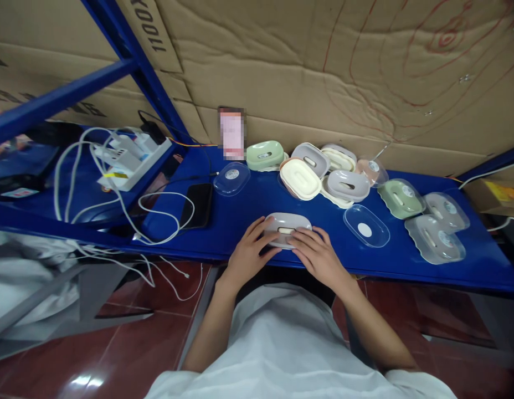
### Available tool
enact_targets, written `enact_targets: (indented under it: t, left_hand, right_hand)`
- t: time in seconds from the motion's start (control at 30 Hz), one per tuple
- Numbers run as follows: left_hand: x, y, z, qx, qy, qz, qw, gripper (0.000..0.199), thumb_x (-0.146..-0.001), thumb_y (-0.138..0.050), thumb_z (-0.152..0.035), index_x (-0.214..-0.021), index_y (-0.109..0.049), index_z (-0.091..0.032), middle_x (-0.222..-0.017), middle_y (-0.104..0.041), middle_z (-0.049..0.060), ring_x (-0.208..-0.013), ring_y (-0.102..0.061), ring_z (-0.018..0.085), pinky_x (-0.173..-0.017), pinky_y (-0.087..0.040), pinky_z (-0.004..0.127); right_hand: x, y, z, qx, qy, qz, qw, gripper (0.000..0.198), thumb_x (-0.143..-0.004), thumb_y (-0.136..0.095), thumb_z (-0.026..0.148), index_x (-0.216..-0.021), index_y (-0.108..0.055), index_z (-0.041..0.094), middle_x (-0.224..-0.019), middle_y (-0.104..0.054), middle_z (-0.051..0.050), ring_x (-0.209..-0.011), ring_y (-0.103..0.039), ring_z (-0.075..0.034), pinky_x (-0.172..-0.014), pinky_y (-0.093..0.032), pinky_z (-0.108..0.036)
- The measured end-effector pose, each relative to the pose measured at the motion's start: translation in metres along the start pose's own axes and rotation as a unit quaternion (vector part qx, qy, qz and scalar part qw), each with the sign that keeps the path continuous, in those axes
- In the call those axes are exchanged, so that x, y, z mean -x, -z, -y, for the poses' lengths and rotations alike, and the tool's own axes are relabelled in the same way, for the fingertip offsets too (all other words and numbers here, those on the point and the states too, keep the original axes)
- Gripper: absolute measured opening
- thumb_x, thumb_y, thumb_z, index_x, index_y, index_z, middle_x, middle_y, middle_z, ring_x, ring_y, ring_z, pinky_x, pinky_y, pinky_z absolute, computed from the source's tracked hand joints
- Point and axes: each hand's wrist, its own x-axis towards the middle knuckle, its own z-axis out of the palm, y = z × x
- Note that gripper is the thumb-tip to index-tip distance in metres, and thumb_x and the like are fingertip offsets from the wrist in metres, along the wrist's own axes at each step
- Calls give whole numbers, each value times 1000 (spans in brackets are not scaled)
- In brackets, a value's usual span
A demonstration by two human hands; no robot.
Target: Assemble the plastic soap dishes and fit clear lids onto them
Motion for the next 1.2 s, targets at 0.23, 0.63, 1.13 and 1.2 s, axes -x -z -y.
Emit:
enact_targets:
  t: [0.23,0.63,1.13,1.2]
  left_hand:
    - [0,-1,-1,6,-9,-16,1000,37,-98,-75,-26,-134,-69,-29,-155,-61,8,-153,-48,31,-121,-52,58]
    - [-3,7,-6,52,11,-9,999,30,-98,-72,-23,-128,-71,-30,-155,-58,7,-150,-50,29,-124,-47,57]
    - [1,8,-8,61,43,3,997,36,-100,-71,-28,-136,-66,-32,-161,-52,8,-150,-51,28,-123,-50,52]
    - [1,8,-9,70,73,17,995,41,-100,-71,-31,-141,-63,-34,-165,-46,7,-148,-54,28,-122,-52,50]
  right_hand:
    - [16,16,-7,70,-34,-40,996,42,-109,-58,32,-151,-57,27,-159,-58,-11,-151,-50,-29,-127,-29,-56]
    - [104,75,-60,71,-323,-121,936,39,-110,-47,46,-136,-68,25,-124,-78,-12,-114,-74,-32,-99,-54,-51]
    - [76,42,-71,31,-279,-82,956,63,-105,-56,59,-161,-48,31,-168,-44,-15,-155,-43,-38,-122,-39,-66]
    - [78,38,-64,41,-261,-72,962,63,-102,-63,59,-158,-52,33,-168,-45,-14,-153,-47,-39,-121,-41,-66]
